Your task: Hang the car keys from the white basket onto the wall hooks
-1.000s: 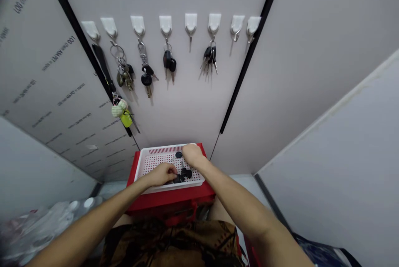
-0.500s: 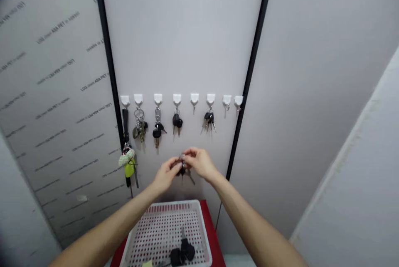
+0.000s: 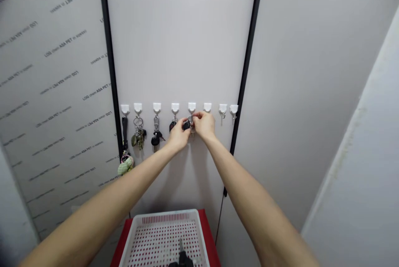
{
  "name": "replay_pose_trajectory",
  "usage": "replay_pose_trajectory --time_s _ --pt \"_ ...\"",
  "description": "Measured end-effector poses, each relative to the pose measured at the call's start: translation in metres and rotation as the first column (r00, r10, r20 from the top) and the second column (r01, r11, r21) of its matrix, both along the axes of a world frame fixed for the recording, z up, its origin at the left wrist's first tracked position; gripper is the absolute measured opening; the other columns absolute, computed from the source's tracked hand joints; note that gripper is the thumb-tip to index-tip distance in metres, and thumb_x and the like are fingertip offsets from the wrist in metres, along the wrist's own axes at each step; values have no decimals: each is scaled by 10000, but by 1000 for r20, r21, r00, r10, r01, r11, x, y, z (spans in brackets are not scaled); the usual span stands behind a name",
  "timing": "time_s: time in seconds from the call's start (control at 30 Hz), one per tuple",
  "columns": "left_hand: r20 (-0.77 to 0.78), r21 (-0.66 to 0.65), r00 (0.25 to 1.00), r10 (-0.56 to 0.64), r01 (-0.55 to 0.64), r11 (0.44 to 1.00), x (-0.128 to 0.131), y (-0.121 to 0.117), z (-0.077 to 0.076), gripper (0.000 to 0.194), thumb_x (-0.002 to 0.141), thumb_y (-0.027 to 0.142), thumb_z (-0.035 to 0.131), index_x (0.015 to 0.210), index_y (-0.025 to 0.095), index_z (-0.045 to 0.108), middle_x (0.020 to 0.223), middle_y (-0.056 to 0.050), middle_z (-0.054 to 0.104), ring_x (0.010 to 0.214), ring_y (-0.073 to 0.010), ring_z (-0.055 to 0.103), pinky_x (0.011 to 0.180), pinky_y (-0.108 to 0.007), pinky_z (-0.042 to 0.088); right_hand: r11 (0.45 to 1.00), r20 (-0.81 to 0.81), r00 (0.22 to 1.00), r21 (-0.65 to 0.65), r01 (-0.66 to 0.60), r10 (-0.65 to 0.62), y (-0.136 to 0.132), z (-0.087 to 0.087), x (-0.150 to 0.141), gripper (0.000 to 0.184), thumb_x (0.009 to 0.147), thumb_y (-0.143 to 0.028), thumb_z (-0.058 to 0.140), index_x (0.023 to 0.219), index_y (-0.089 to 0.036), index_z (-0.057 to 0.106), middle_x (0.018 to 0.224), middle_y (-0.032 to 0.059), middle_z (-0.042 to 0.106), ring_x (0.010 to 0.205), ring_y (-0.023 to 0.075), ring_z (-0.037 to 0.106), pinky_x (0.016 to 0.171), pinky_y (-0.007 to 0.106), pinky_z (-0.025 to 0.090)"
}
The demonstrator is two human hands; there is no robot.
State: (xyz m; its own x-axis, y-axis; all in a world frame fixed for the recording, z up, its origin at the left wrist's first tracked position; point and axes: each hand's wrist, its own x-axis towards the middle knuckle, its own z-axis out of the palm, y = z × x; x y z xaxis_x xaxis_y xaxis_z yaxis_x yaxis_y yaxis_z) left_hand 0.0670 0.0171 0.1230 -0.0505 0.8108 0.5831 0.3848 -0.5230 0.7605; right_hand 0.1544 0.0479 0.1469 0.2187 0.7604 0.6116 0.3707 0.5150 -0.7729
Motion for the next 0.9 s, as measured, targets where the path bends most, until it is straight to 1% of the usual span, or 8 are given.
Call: replay_pose_trajectory --time_s 0.17,0.3,0.4,0.53,0.6,0.67,0.77,0.9 --pt "72 -39 989 -129 132 990 -5 -15 -34 437 634 108 409 1063 179 360 1040 -73 463 810 -136 493 753 -287 367 982 187 975 170 85 -117 -19 -14 8 212 600 -129 414 764 -128 548 668 34 556 561 103 520 611 267 419" --pt "184 -166 961 -205 236 958 -19 -33 -102 402 641 113 395 1038 166 366 1069 -83 425 792 -109 495 684 -236 396 958 336 931 284 46 -144 -51 -53 13 235 628 -148 396 813 -134 542 801 60 533 666 105 503 650 237 395" --pt "46 -428 959 -280 272 862 -38 -53 -164 339 601 133 447 940 138 447 957 -77 500 735 -115 498 629 -229 404 987 583 798 -54 -153 156 -72 -111 13 229 631 -155 400 795 -144 558 727 43 553 607 92 495 597 207 388" --pt "-254 -644 870 -421 173 745 -59 -84 -224 354 519 166 523 870 125 509 832 -58 551 718 -140 486 637 -245 384 769 658 406 -596 -233 634 -96 -197 10 222 581 -221 480 773 -170 578 667 15 574 577 97 485 524 184 351" --pt "-354 -666 804 -477 141 732 -63 -93 -238 356 495 177 534 848 130 527 794 -45 559 700 -145 483 624 -241 372 686 633 283 -710 -160 721 -104 -226 8 260 537 -275 526 769 -173 583 654 13 575 567 106 476 479 181 320" --pt "-368 -705 768 -524 137 696 -64 -96 -246 332 503 183 517 831 133 536 733 -27 565 651 -134 483 574 -221 363 647 611 238 -754 -114 755 -108 -242 6 277 526 -308 534 767 -181 585 643 7 573 559 104 465 457 176 293" --pt "-305 -766 762 -571 160 622 -63 -95 -251 268 541 191 466 790 134 547 648 -2 561 576 -107 472 506 -190 342 630 597 237 -769 -103 767 -109 -248 5 232 561 -305 504 740 -185 591 601 -5 559 532 88 443 444 169 268" --pt "-305 -747 779 -548 161 645 -61 -93 -255 193 542 179 449 701 143 553 612 14 544 563 -91 456 494 -176 324 642 604 232 -750 -160 763 -111 -247 5 226 556 -255 505 759 -194 582 604 -20 544 530 76 420 454 164 258"
